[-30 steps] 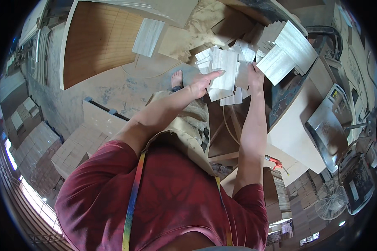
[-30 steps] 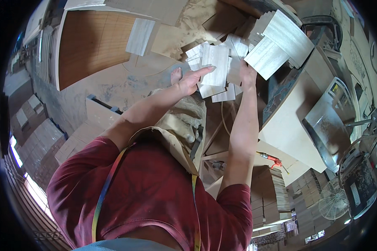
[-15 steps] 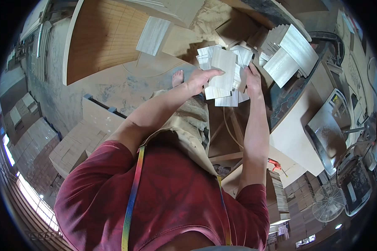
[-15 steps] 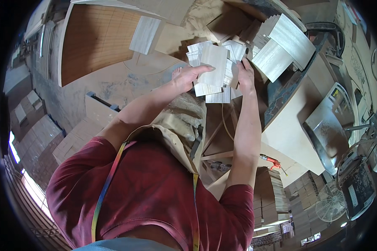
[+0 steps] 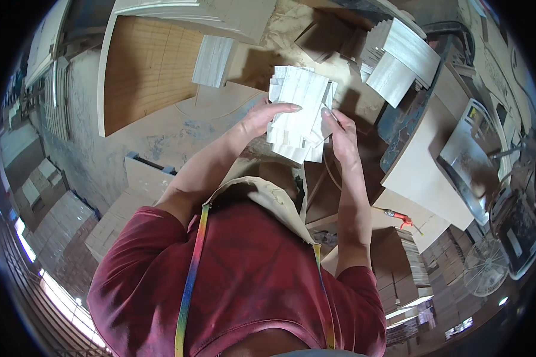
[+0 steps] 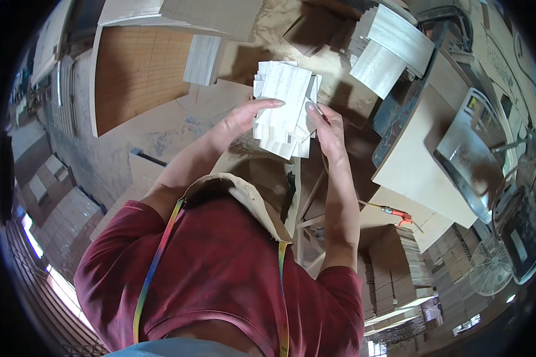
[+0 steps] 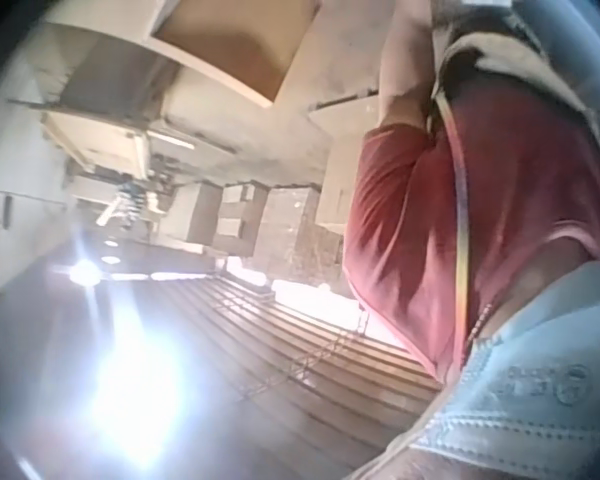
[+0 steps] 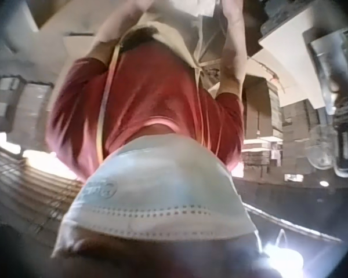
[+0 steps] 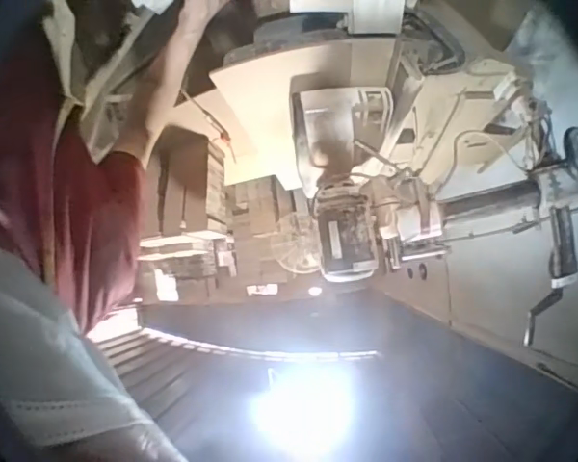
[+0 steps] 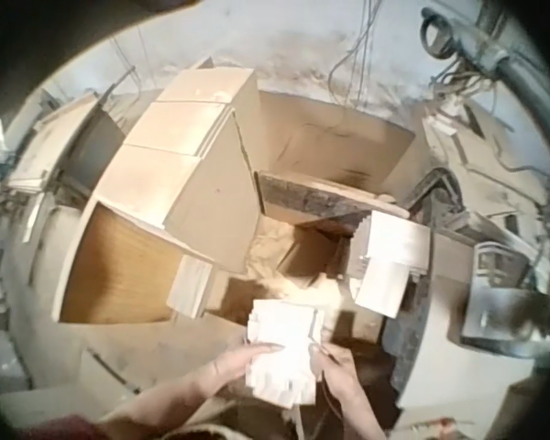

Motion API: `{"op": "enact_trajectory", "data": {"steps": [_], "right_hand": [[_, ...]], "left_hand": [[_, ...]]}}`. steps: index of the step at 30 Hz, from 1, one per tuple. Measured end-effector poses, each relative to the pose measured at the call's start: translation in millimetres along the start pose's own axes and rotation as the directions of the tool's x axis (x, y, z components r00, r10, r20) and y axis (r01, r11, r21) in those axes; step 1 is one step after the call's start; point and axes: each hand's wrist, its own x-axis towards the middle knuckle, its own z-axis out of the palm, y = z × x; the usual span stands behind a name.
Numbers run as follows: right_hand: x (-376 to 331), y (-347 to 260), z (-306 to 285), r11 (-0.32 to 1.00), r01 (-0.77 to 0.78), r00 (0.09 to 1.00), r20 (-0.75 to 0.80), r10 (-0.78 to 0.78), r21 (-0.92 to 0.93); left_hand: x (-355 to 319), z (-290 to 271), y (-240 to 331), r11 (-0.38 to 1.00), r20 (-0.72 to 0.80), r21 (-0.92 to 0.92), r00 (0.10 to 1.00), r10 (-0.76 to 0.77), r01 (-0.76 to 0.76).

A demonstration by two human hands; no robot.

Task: Sorting, processing, and stacking wooden blocks on a production floor using a woodworking machine.

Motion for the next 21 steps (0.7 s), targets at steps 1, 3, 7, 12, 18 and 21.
{"op": "enact_trajectory", "data": {"steps": [1, 3, 7, 12, 18, 21], "right_hand": [[-6.7, -1.6, 4.1, 0.999, 0.015, 0.999, -0.029, -0.014, 0.032], [-22.2, -15.2, 21.1, 1.0, 0.007, 0.994, -0.105, -0.008, -0.013], [-60.2, 0.1, 72.9, 0.988, 0.138, 0.965, -0.214, -0.15, -0.071], [-74.5, 1.6, 74.4, 0.965, 0.21, 0.945, -0.286, -0.16, 0.156], [-72.9, -37.8, 52.7, 0.942, 0.334, 0.86, -0.423, -0.287, 0.039], [-88.0, -82.6, 12.1, 0.971, 0.232, 0.848, -0.476, -0.232, -0.06]], "left_hand": [[-1.4, 1.9, 4.2, 1.0, 0.023, 0.01, 1.0, -0.004, 0.004], [-6.1, 7.8, 17.4, 1.0, 0.066, 0.029, 0.998, 0.001, -0.003], [-16.5, 24.5, 30.7, 0.989, 0.082, 0.145, 0.997, -0.005, -0.007], [-17.9, 39.5, 32.3, 0.925, 0.183, 0.361, 0.982, 0.05, -0.114], [-20.2, 120.3, 32.5, 0.909, 0.311, 0.352, 0.944, 0.112, -0.223], [-14.4, 161.8, 43.9, 0.975, 0.525, 0.211, 0.85, -0.051, -0.072]]}}
